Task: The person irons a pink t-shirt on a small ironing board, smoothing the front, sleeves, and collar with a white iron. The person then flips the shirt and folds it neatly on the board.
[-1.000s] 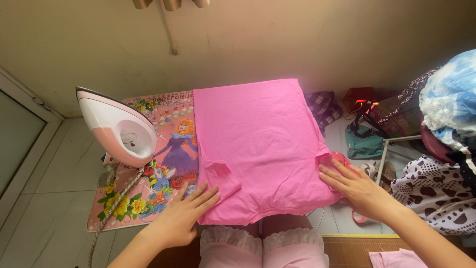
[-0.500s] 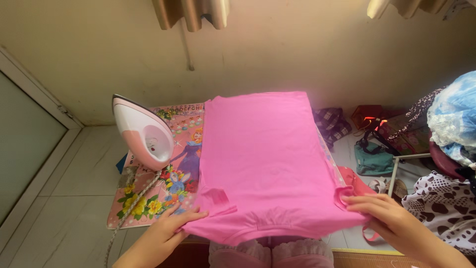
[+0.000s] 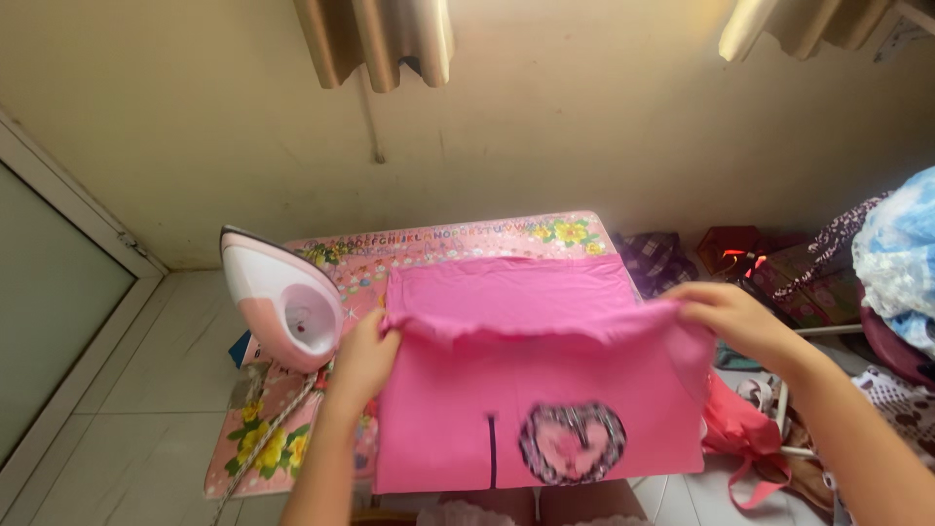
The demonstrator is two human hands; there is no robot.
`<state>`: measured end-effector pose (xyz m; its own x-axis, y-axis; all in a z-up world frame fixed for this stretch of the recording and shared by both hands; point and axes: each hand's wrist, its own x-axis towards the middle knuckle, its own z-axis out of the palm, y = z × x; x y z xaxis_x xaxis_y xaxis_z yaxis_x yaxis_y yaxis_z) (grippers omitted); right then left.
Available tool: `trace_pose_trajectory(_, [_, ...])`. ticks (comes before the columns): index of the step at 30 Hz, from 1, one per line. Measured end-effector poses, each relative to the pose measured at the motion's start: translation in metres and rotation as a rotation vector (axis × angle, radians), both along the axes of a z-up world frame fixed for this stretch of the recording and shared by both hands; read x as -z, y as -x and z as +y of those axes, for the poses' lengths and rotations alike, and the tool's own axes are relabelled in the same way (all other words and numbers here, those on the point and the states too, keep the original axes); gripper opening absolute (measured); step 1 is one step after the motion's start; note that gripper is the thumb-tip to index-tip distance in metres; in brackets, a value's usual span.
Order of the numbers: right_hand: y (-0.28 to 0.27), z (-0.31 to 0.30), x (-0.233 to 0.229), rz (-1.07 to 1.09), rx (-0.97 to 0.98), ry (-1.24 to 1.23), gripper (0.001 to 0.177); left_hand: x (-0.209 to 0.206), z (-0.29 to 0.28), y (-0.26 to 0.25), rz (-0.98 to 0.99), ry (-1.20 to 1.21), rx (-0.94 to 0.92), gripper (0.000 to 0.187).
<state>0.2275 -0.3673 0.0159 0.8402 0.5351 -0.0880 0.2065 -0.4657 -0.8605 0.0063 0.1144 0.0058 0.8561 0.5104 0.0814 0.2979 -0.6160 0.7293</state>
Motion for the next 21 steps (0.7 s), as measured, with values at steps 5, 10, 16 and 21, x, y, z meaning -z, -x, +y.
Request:
trace_pose_trajectory(5, [-0.09,0.088,0.046,-0.01,0.268,0.023,0.036,0.048,0.014,-0.126,0.21,-0.271,-0.284,0.041])
trace_pose_trajectory(10, [-0.103,0.11,0.077,-0.168,0.445,0.227,0.034,0.083,0.016,-0.144,0.253,-0.454,-0.34,0.037])
trace_pose_trajectory(16, [-0.079,0.102,0.093,-0.798,0.277,0.357,0.048,0.09,-0.004,-0.155,0.114,-0.769,-0.118,0.06])
trace_pose_trajectory(21, [-0.082,0.094,0.102,-0.63,0.033,0.564,0.056,0.087,-0.006,-0.148,0.391,-0.552,0.091,0.07])
